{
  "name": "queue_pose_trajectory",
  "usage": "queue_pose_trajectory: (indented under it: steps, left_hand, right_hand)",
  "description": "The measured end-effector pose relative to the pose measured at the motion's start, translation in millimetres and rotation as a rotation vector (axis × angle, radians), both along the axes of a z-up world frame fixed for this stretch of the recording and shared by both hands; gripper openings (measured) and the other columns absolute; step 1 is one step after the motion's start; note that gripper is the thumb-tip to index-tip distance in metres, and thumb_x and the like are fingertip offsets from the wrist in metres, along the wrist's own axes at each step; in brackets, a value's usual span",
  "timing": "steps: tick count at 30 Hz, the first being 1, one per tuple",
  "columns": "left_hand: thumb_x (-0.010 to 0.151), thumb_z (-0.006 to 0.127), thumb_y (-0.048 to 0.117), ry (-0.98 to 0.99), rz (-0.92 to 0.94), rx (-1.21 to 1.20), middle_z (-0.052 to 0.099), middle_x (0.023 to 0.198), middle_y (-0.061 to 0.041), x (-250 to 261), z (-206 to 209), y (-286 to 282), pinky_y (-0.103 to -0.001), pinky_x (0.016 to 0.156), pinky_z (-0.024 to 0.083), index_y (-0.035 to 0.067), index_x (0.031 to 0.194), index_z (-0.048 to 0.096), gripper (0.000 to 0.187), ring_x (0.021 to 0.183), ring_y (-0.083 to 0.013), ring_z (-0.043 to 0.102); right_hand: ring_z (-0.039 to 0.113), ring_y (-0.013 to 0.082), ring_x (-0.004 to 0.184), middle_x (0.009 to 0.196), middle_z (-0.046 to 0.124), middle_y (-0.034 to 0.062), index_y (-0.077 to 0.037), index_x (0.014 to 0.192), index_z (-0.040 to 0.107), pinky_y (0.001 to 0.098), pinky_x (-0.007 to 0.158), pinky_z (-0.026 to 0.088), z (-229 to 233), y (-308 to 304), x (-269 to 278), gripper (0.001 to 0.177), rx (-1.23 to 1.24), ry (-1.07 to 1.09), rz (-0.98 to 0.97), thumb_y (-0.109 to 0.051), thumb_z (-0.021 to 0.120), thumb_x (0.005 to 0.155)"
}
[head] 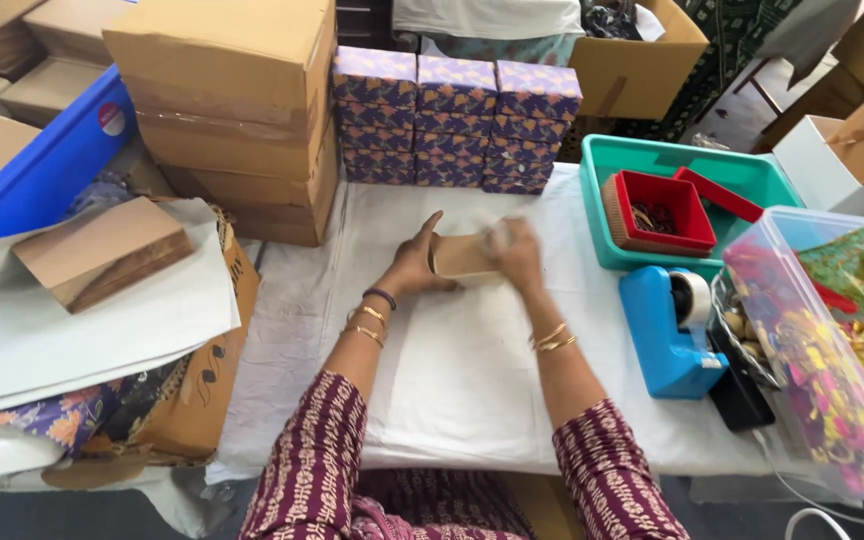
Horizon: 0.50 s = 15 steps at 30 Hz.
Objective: The person wipes a small wooden box with a cloth, places a green decorative item inside, and closes the lid. They then wrap the box in patterned paper, folding the edges and securing them with tape from a dispenser.
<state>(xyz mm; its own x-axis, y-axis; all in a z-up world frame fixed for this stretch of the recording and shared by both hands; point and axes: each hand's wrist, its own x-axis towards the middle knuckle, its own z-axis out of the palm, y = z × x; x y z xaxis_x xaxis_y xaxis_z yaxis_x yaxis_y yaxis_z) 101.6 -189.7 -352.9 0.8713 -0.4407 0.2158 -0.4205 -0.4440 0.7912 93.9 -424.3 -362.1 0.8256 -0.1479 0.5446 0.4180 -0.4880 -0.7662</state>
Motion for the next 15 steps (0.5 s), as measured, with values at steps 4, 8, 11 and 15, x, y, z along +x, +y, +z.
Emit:
queue_pose_trajectory:
  steps: [4,8,11,15]
  left_hand:
    - [0.052,0.099,0.033,-0.029,0.029,-0.012,0.064,0.13,-0.015,2.4,-0.6,-1.9,-0.041,0.107,0.049,0.021,0.159,0.02,0.134,0.121,-0.0344,0.063]
    - [0.054,0.097,0.032,-0.034,0.005,-0.075,0.063,0.135,-0.015,0.6,4.5,0.3,-0.041,0.108,0.05,0.025,0.161,0.024,0.129,0.124,-0.0335,0.063]
    - [0.053,0.098,0.029,-0.005,-0.019,-0.146,0.058,0.14,-0.016,-7.0,6.0,1.0,-0.042,0.11,0.048,0.026,0.16,0.025,0.129,0.129,-0.0335,0.059]
    - [0.061,0.092,0.028,-0.06,-0.072,-0.207,0.054,0.148,-0.016,16.6,-28.4,-3.7,-0.042,0.116,0.046,0.026,0.167,0.021,0.127,0.138,-0.0332,0.055]
  right_hand:
    - [0.06,0.0368,0.107,0.115,0.066,0.0149,-0.006,0.115,0.071,0.0455,0.095,0.048,6.1,49.1,-32.6,0.036,-0.553,-0.143,0.029,-0.012,0.078,0.081]
    - [0.06,0.0328,0.111,0.12,0.066,0.0121,-0.01,0.115,0.073,0.0425,0.097,0.049,28.5,47.2,-30.9,0.031,-0.522,-0.019,0.05,-0.011,0.076,0.085]
    - [0.06,0.0334,0.11,0.118,0.067,0.0132,-0.009,0.112,0.074,0.0429,0.096,0.048,26.7,55.5,-35.9,0.028,-0.501,-0.029,-0.147,-0.012,0.075,0.085]
    - [0.06,0.0356,0.115,0.119,0.068,0.0153,-0.006,0.114,0.072,0.0434,0.099,0.048,22.8,71.9,-47.1,0.026,-0.548,-0.11,0.021,-0.012,0.072,0.088]
